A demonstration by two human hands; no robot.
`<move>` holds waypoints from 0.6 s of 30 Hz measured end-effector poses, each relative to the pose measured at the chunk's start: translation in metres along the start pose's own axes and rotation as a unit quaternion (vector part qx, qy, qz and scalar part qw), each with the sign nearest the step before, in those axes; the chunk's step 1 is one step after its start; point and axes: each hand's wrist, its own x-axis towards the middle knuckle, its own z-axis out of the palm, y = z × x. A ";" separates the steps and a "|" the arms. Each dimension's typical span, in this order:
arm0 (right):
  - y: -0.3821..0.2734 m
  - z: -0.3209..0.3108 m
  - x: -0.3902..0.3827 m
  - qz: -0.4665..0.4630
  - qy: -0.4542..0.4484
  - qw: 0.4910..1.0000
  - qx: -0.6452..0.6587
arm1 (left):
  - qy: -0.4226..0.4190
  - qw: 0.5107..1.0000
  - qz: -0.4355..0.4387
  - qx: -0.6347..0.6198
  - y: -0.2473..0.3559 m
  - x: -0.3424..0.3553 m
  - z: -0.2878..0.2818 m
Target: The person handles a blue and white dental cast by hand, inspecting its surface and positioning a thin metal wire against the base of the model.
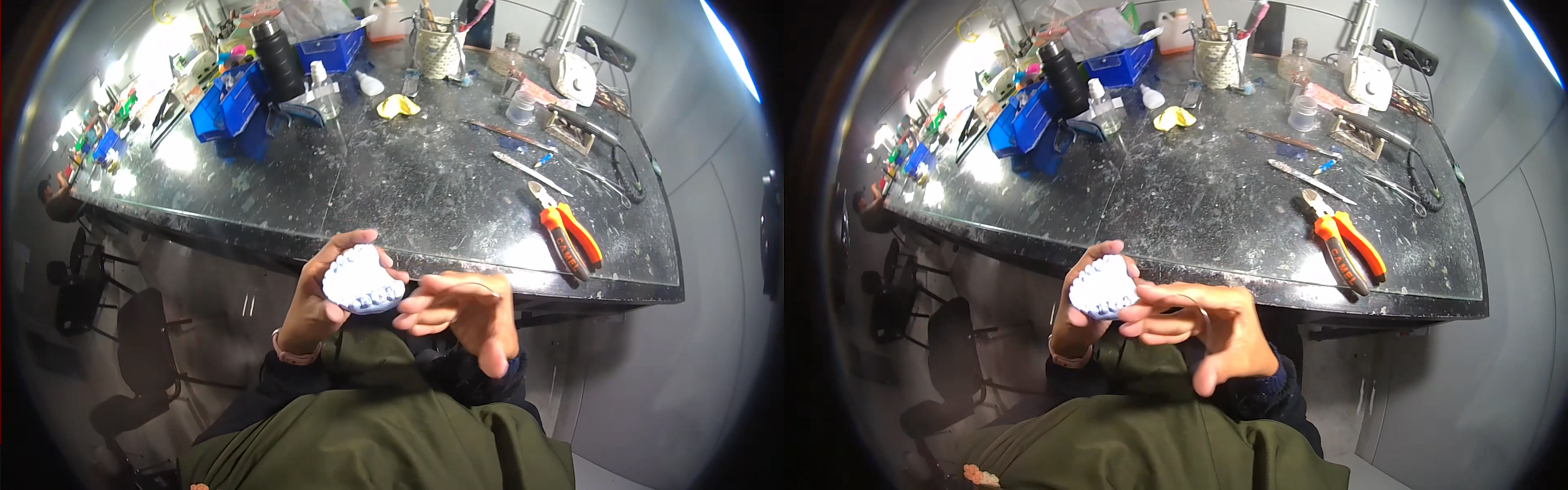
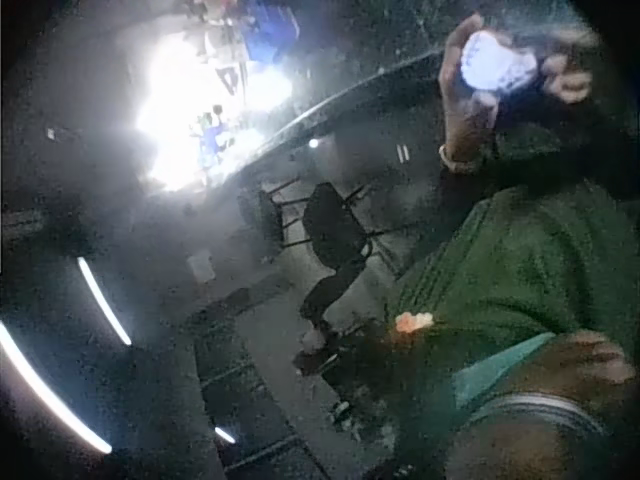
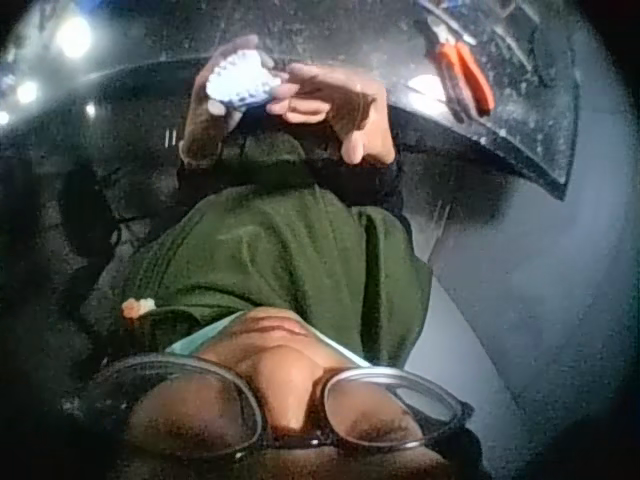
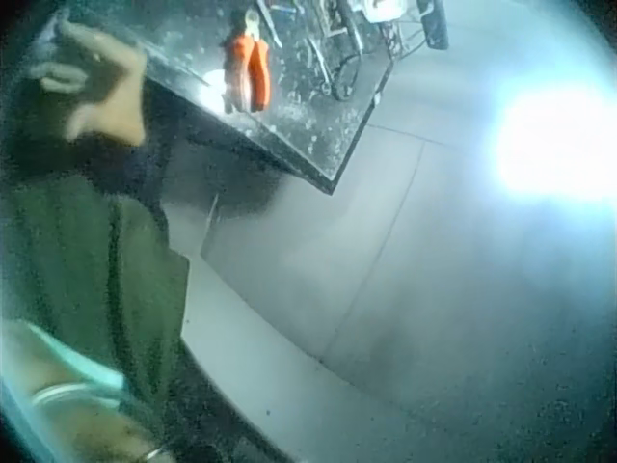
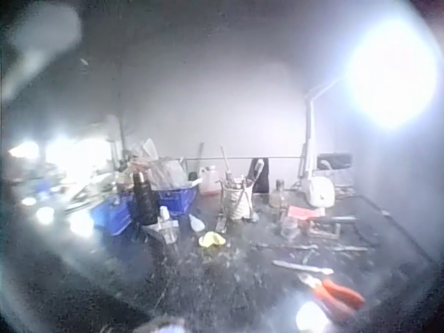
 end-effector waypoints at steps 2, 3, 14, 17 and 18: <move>0.002 -0.008 0.002 -0.132 -0.029 0.982 -0.133 | 0.019 0.999 -0.027 -0.032 0.002 -0.007 0.002; -0.005 -0.007 -0.001 -0.144 0.002 0.960 -0.241 | -0.016 0.999 -0.045 0.008 0.002 -0.009 0.000; 0.004 0.017 0.016 -0.109 0.063 0.716 -0.687 | 0.029 0.991 -0.132 -0.009 -0.007 -0.014 0.021; 0.004 0.012 0.017 -0.110 0.060 0.714 -0.689 | -0.009 0.989 -0.151 0.003 -0.008 -0.013 0.023; 0.004 0.013 0.018 -0.100 0.050 0.718 -0.687 | -0.007 0.987 -0.158 -0.001 -0.009 -0.014 0.022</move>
